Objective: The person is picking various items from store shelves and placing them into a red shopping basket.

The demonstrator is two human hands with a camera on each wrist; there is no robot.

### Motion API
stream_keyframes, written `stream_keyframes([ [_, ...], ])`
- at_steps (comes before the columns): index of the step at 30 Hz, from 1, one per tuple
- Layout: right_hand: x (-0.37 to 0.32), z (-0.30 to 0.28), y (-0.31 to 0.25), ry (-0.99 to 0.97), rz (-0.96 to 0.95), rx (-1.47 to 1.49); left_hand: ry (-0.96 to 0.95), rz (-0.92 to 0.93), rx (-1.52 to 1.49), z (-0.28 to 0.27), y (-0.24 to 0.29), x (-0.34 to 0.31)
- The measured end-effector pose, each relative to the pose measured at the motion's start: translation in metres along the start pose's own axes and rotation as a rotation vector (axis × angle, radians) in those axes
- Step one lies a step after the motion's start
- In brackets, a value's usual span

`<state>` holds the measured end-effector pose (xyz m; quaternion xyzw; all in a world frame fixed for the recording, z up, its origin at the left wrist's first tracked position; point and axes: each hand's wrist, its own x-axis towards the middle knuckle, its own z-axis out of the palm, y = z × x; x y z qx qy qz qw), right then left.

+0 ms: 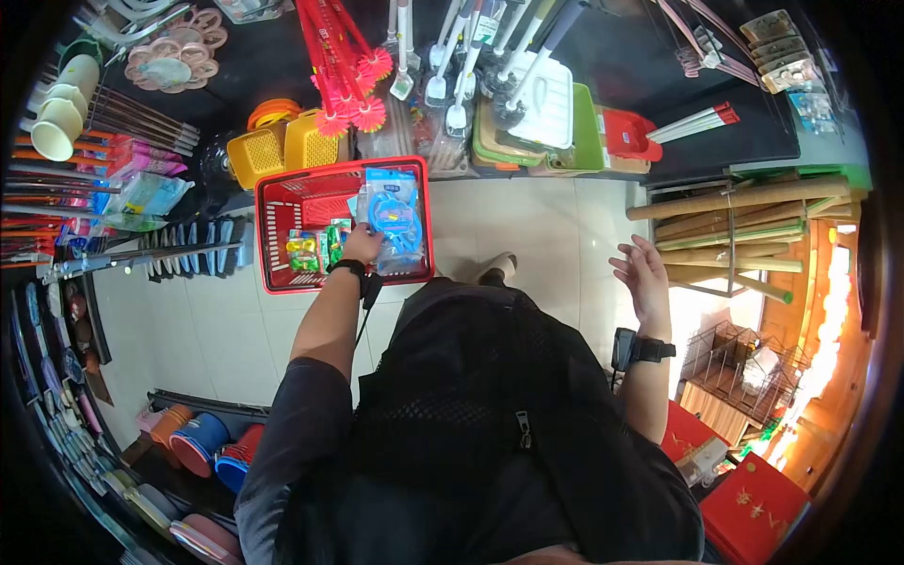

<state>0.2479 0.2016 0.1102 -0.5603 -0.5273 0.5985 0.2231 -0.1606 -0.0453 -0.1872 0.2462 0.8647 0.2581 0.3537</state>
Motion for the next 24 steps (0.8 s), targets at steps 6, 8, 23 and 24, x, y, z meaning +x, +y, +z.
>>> stream_keyframes([
  [6,-0.003,-0.002,0.003,0.036,0.008,0.032,-0.011,-0.097,0.244,-0.004,0.034,-0.006],
  [8,-0.003,0.0,0.003,0.042,0.006,0.028,-0.02,-0.143,0.22,-0.001,0.031,-0.003],
  [23,0.012,0.011,0.01,-0.077,0.011,0.006,0.039,-0.076,0.109,-0.016,0.0,-0.05],
  [24,0.011,0.013,0.009,-0.092,0.012,0.019,0.0,-0.08,0.129,-0.014,-0.005,-0.055],
])
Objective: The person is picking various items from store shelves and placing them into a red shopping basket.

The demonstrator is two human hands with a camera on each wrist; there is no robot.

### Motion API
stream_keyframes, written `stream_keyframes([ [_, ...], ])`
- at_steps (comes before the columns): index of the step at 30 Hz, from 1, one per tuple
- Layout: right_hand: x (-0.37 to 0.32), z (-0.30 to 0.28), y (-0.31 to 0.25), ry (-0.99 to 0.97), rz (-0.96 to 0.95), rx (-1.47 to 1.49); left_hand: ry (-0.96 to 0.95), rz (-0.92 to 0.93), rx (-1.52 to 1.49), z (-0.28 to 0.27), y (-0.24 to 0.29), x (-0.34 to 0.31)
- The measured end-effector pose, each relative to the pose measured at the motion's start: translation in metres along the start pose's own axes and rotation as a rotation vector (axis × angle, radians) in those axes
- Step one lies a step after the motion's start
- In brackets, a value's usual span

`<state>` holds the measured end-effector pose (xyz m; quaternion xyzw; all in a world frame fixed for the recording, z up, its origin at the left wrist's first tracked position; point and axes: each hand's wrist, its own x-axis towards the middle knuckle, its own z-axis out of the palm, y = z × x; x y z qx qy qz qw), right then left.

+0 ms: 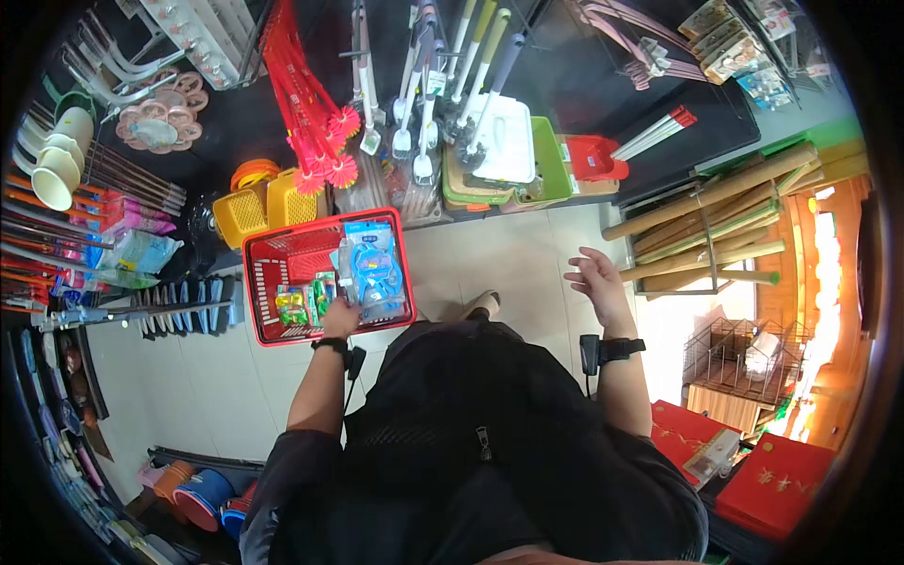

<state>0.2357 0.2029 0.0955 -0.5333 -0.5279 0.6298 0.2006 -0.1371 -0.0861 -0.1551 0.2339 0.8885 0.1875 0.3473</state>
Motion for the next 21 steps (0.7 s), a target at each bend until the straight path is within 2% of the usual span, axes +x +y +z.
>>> stream_keyframes([
  [2,0.002,0.0,0.002,0.001,0.004,0.015,-0.086,0.002,0.022,0.009,-0.017,-0.005],
  [8,-0.002,0.0,-0.002,-0.005,-0.01,0.026,-0.193,0.019,0.051,0.037,-0.043,-0.018],
  [9,-0.001,-0.001,0.0,-0.012,-0.009,0.02,-0.246,-0.041,0.059,0.042,-0.048,-0.015],
  [14,0.003,-0.001,0.0,-0.033,-0.005,0.007,-0.221,-0.059,-0.073,0.05,-0.052,-0.01],
  [17,0.011,0.001,0.002,-0.066,-0.019,0.006,-0.243,-0.06,-0.054,0.026,-0.035,-0.018],
  [21,0.018,0.005,0.005,-0.106,-0.06,0.066,-0.211,-0.015,-0.067,0.016,-0.042,-0.013],
])
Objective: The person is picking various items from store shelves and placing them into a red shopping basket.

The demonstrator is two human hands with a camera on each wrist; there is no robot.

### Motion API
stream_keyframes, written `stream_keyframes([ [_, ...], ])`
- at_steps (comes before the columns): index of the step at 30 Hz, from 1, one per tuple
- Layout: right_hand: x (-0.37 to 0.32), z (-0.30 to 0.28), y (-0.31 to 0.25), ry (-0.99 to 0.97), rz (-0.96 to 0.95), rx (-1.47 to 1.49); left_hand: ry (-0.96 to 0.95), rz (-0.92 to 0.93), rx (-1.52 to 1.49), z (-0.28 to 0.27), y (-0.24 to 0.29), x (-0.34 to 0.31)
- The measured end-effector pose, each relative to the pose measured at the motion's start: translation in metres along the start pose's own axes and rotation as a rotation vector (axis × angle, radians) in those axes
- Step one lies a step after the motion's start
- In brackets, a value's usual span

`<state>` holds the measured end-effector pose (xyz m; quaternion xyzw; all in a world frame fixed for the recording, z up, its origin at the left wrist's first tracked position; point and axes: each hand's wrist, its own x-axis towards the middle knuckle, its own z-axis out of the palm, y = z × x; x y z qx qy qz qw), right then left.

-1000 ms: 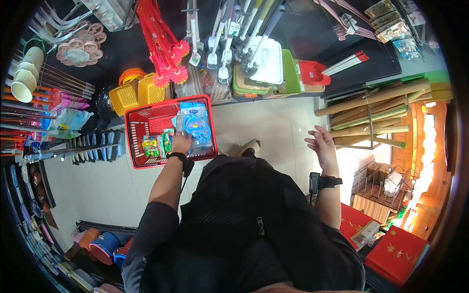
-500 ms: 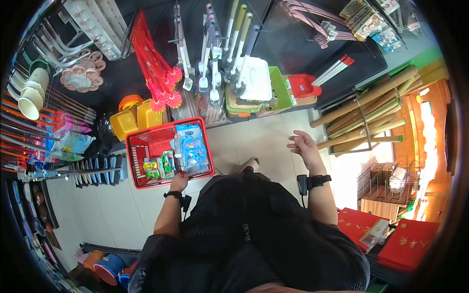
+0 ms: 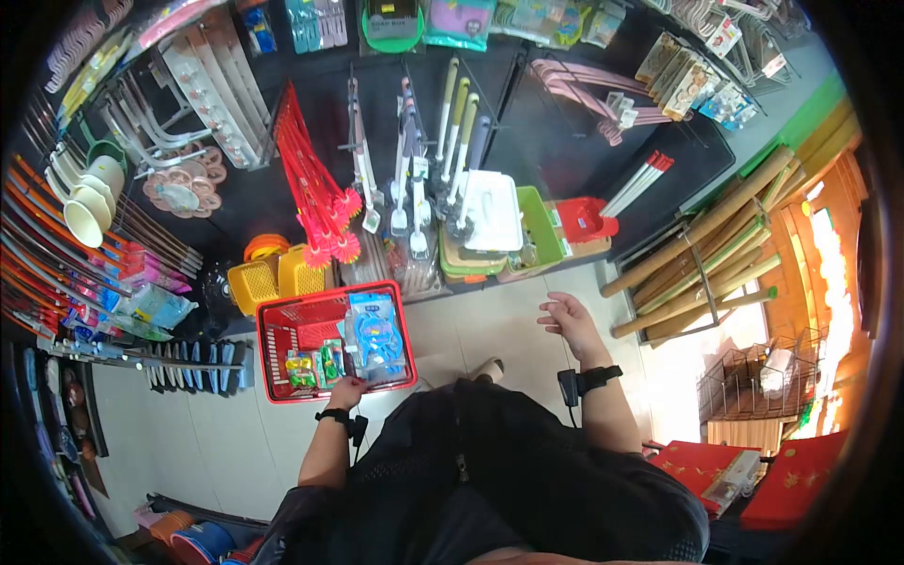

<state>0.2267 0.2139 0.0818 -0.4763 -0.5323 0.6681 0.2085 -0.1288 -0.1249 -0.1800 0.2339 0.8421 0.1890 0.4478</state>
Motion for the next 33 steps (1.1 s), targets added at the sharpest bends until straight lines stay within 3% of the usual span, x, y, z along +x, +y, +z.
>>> stream_keyframes([
  [2,0.005,0.001,0.0,-0.009,-0.019,0.011,-0.023,0.018,-0.032,0.003,-0.02,0.015],
  [4,0.007,0.004,-0.001,0.0,-0.009,0.004,0.003,-0.019,0.04,-0.02,0.013,-0.012],
  [5,0.01,0.001,0.003,-0.012,-0.028,0.016,0.016,-0.014,-0.027,-0.013,-0.004,0.002],
  [8,0.015,0.002,0.005,-0.013,-0.035,0.013,-0.041,0.035,-0.081,-0.025,0.011,-0.009],
  [12,0.014,0.003,0.002,0.008,-0.032,0.015,-0.099,0.084,-0.233,-0.044,0.062,-0.051],
  [16,0.012,-0.002,0.005,-0.004,-0.043,0.045,-0.258,0.012,-0.465,-0.029,0.027,-0.014],
  [33,-0.005,-0.02,0.012,0.027,-0.029,0.093,-0.305,0.053,-0.396,-0.049,0.07,-0.034],
])
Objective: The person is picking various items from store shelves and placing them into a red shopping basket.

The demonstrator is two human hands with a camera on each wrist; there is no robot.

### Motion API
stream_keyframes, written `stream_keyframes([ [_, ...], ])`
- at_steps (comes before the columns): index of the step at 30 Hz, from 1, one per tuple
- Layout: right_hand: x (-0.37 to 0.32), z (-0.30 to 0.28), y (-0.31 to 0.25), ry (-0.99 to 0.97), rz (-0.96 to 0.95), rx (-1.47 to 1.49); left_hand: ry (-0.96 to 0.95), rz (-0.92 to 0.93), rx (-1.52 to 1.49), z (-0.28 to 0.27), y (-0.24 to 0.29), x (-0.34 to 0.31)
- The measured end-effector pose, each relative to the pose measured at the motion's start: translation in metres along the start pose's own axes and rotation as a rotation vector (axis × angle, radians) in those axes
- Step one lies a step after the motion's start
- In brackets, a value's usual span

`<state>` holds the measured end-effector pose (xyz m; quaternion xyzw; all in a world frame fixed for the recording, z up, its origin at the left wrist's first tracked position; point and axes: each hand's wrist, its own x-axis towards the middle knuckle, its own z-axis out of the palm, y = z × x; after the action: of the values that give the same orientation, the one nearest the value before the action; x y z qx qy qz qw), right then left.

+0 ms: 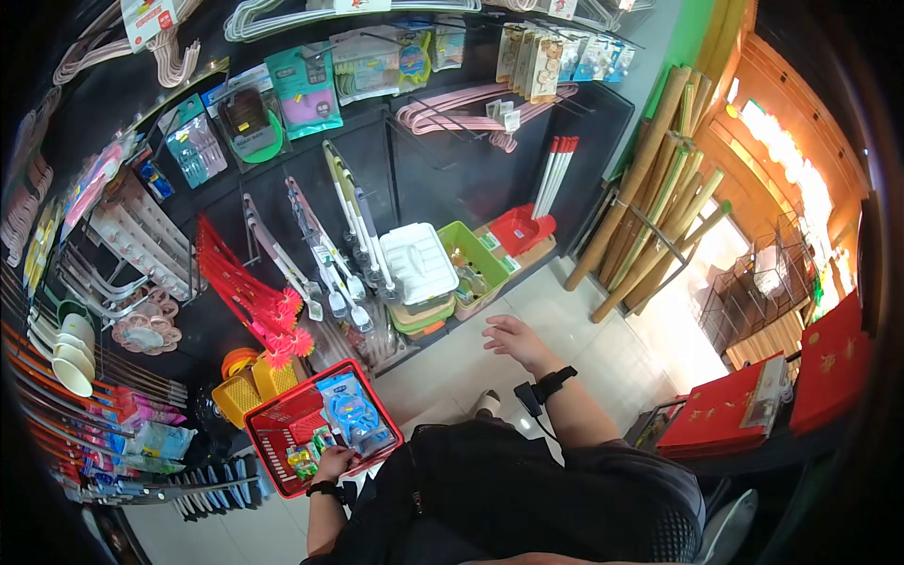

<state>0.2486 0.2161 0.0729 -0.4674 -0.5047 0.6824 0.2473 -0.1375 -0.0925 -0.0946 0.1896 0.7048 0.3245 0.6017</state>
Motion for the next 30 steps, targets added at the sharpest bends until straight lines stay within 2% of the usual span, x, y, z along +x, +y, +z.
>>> stream_keyframes([
  [15,0.002,-0.005,0.0,0.005,0.002,-0.008,0.045,0.02,-0.036,0.006,-0.011,0.002],
  [21,0.002,-0.011,0.004,0.015,0.01,-0.017,0.039,0.026,0.081,0.014,-0.01,-0.001],
  [23,0.002,-0.013,0.003,0.021,0.015,-0.023,0.05,0.011,-0.028,0.014,-0.018,0.006],
  [27,0.004,-0.018,0.003,0.023,0.007,-0.016,0.024,0.044,0.021,0.012,-0.023,0.016],
  [28,0.005,-0.019,0.003,0.019,0.001,-0.016,0.024,0.036,-0.06,0.013,-0.022,0.016],
  [30,0.007,-0.023,0.005,0.015,-0.012,-0.012,0.062,0.067,0.015,0.015,-0.021,0.018],
])
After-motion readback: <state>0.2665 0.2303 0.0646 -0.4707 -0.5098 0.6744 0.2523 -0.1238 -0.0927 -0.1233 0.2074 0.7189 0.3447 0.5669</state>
